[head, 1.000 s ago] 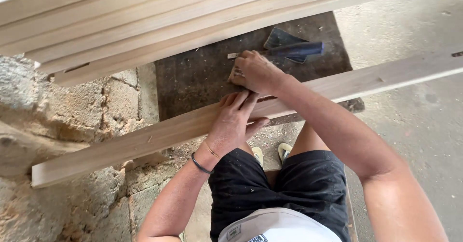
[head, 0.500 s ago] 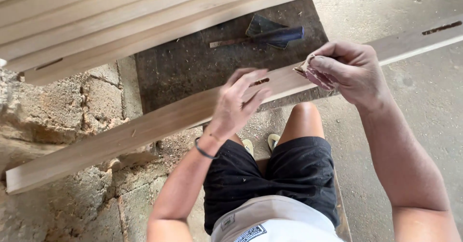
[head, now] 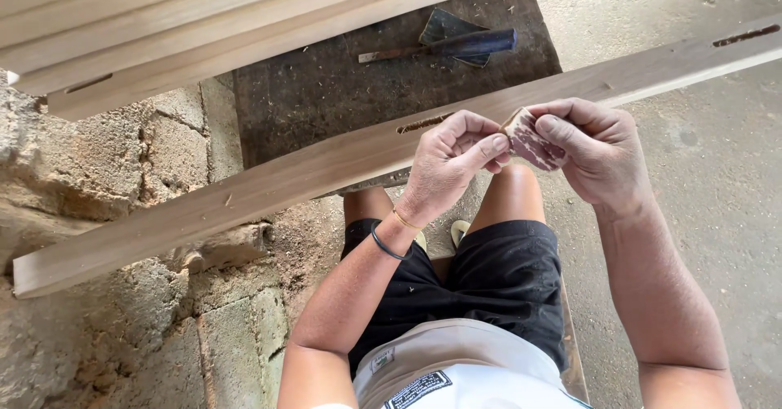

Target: The person uses a chisel to carve and smooth the surface of a long wooden plank resting on a workbench. They then use a piece of sandpaper to sand the plank's surface.

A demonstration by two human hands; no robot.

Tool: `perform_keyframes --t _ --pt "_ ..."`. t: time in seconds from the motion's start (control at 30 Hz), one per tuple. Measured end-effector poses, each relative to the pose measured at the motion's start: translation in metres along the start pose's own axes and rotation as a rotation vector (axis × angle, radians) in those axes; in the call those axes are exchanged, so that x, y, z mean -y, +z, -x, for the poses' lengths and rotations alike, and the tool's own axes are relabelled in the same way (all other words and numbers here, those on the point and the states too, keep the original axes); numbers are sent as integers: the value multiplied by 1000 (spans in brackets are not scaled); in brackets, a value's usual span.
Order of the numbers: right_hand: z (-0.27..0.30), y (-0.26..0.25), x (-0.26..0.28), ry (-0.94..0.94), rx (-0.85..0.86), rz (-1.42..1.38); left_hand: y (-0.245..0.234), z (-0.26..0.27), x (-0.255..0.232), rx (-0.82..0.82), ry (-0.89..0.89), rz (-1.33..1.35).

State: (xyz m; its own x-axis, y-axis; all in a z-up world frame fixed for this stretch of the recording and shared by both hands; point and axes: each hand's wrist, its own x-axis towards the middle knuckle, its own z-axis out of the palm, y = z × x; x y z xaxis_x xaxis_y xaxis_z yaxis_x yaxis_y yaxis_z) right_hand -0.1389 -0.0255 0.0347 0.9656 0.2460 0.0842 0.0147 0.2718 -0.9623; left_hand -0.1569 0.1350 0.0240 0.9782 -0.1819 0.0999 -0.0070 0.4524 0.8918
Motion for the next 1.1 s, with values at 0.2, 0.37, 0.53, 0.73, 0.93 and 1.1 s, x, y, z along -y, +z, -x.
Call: perform_keyframes --t 0.2,0.37,0.53,0.73,0.93,1.1 --pt "11 3 -4 -20 8 105 0 3 -4 -39 28 -3" --pt "17 5 7 107 54 -89 -3 7 -14 117 71 -196" --pt "24 0 8 49 323 -122 2 6 -35 -5 36 -361" --pt "25 2 6 70 201 -29 6 6 -37 -20 -39 -262" --pt "28 -7 -5 67 157 -114 0 7 -32 64 -82 -286" --pt "26 -15 -10 6 473 -160 -15 8 -24 272 331 -693"
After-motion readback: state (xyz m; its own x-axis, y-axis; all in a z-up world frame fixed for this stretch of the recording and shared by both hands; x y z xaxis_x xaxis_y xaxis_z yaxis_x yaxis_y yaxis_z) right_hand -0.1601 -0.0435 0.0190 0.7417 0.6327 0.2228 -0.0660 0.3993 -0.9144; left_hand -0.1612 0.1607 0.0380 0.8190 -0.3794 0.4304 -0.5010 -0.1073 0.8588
